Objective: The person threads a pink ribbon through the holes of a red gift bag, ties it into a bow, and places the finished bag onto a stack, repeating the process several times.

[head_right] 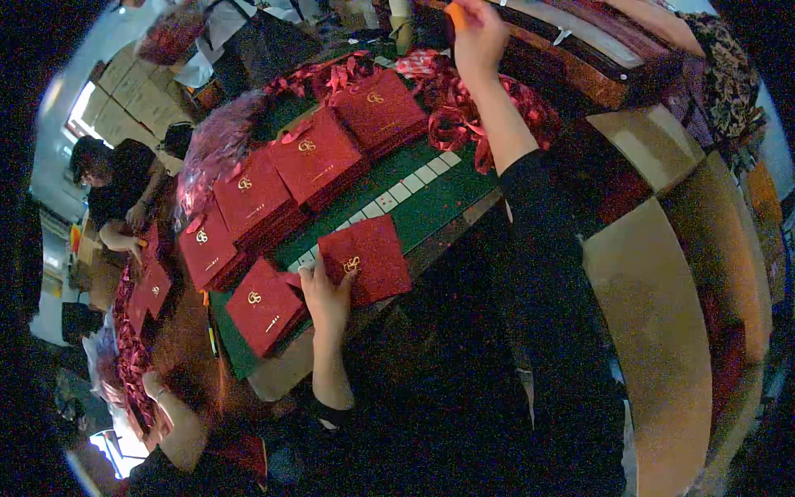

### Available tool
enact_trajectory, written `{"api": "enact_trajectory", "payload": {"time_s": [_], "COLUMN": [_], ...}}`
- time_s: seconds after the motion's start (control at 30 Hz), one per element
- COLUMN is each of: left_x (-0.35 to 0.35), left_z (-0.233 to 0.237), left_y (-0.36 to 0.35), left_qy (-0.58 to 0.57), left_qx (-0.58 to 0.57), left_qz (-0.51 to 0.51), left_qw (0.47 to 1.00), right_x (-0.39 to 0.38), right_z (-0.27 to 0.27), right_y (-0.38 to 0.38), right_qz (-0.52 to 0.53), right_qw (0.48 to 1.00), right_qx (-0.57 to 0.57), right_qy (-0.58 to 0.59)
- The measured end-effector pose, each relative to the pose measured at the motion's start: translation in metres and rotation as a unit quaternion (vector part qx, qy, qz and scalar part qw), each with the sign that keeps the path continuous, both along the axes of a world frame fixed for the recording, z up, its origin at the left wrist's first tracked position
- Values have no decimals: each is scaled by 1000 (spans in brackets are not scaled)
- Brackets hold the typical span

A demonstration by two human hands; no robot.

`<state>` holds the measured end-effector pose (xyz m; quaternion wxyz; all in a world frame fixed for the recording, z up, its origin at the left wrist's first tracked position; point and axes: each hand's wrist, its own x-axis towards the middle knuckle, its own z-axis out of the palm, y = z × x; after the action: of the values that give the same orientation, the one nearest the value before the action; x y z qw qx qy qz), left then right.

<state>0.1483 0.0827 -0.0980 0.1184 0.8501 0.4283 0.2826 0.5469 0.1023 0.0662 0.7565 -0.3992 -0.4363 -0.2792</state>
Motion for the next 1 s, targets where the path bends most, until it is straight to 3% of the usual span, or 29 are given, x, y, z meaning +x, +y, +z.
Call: {"api": "enact_trajectory", "payload": {"time_s": [0.1, 0.23, 0.4, 0.5, 0.6, 0.63, 0.7, 0.73, 0.8, 0.87, 0.93, 1.0], "left_x": [0, -3, -15, -16, -14, -14, -15, -14, -13, -11, -11, -10], "left_z": [2, -7, -15, -9, -3, -5, -7, -8, -10, -12, -10, -15], "left_y": [1, 2, 10, 3, -9, -11, -11, -9, -5, -6, -7, -6], "left_qy": [-71, -92, -170, -204, -184, -193, -178, -165, -168, -196, -191, -210], "left_qx": [-71, -30, -164, -215, -166, -151, -147, -142, -158, -154, -150, -1], "left_qz": [4, 21, 49, 22, 29, 18, 9, 1, -7, -5, -3, -13], "left_qw": [995, 995, 970, 955, 968, 969, 973, 976, 973, 968, 970, 978], "right_x": [-4, -19, -19, -77, -174, -200, -228, -231, -243, -252, -256, -254], "right_z": [27, 53, 68, 55, 63, 40, -20, -61, -115, -163, -169, -172], "right_y": [-5, -22, -96, -128, -126, -120, -103, -91, -81, -71, -74, -78], "right_qz": [41, 117, 231, 312, 376, 367, 400, 432, 418, 395, 383, 386], "right_qw": [999, 992, 970, 945, 919, 899, 810, 769, 735, 794, 782, 783], "right_qx": [-13, -37, -77, -103, -120, -229, -398, -437, -497, -431, -447, -441], "right_qy": [-5, -14, -23, -12, -9, 72, 158, 178, 195, 169, 204, 208]}}
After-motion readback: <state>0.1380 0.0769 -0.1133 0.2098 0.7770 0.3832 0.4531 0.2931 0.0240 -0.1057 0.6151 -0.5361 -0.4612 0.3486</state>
